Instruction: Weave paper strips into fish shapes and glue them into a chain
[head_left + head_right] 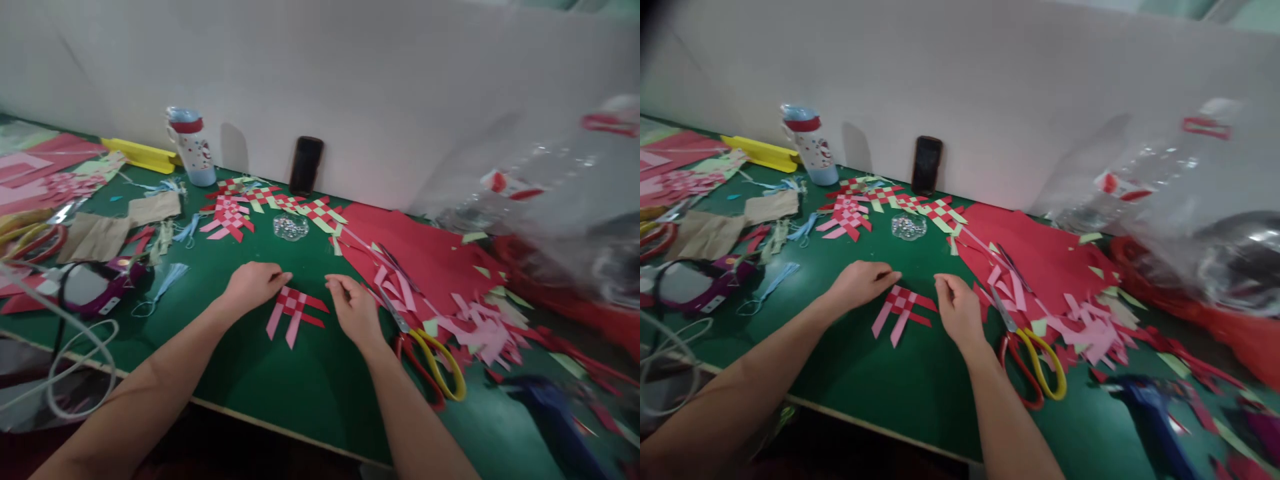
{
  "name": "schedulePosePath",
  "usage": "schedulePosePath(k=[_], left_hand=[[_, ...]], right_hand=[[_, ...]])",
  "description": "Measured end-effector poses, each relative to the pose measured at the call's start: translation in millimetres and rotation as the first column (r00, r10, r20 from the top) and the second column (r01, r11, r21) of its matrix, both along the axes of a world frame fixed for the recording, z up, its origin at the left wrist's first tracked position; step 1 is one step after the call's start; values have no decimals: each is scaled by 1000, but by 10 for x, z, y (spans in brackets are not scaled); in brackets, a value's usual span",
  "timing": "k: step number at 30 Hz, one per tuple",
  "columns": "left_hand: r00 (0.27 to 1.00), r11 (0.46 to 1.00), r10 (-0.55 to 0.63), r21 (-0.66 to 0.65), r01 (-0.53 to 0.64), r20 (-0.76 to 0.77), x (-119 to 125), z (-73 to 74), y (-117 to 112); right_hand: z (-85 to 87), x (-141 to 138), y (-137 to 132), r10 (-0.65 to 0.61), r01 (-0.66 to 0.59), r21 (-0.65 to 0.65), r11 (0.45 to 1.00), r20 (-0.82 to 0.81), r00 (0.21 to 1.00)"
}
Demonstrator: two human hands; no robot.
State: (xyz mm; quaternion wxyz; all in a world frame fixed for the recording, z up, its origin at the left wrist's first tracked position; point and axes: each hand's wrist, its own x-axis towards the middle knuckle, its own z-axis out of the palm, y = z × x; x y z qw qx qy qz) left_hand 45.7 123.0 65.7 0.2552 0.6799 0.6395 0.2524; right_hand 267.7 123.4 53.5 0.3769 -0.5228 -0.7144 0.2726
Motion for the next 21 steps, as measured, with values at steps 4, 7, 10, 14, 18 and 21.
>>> schedulePosePath(k=[4, 7, 10, 14, 18, 21], left_hand=[[994, 1000, -16, -11, 14, -105, -32, -29, 13], [964, 994, -66, -105, 40, -257, -59, -31, 40], [956, 987, -83, -154, 40, -281, -68, -9, 43], [947, 986, -83, -166, 32, -310, -59, 17, 25], [943, 983, -109, -177, 54, -314, -70, 5, 29], [949, 982, -115, -178, 64, -293, -86, -7, 41]], right_hand=[[223, -20, -166, 14, -21, 142, 990, 51, 999], [427, 218, -431, -60, 20, 296, 955, 128, 990], [471, 803, -881, -340, 209, 454, 866, 231, 911], [217, 1894, -1548, -735, 580, 455, 676, 359, 575], [-81, 2625, -1869, -728, 673, 379, 635, 584, 359], [-177, 2764, -1815, -676, 658, 335, 675, 639, 368]])
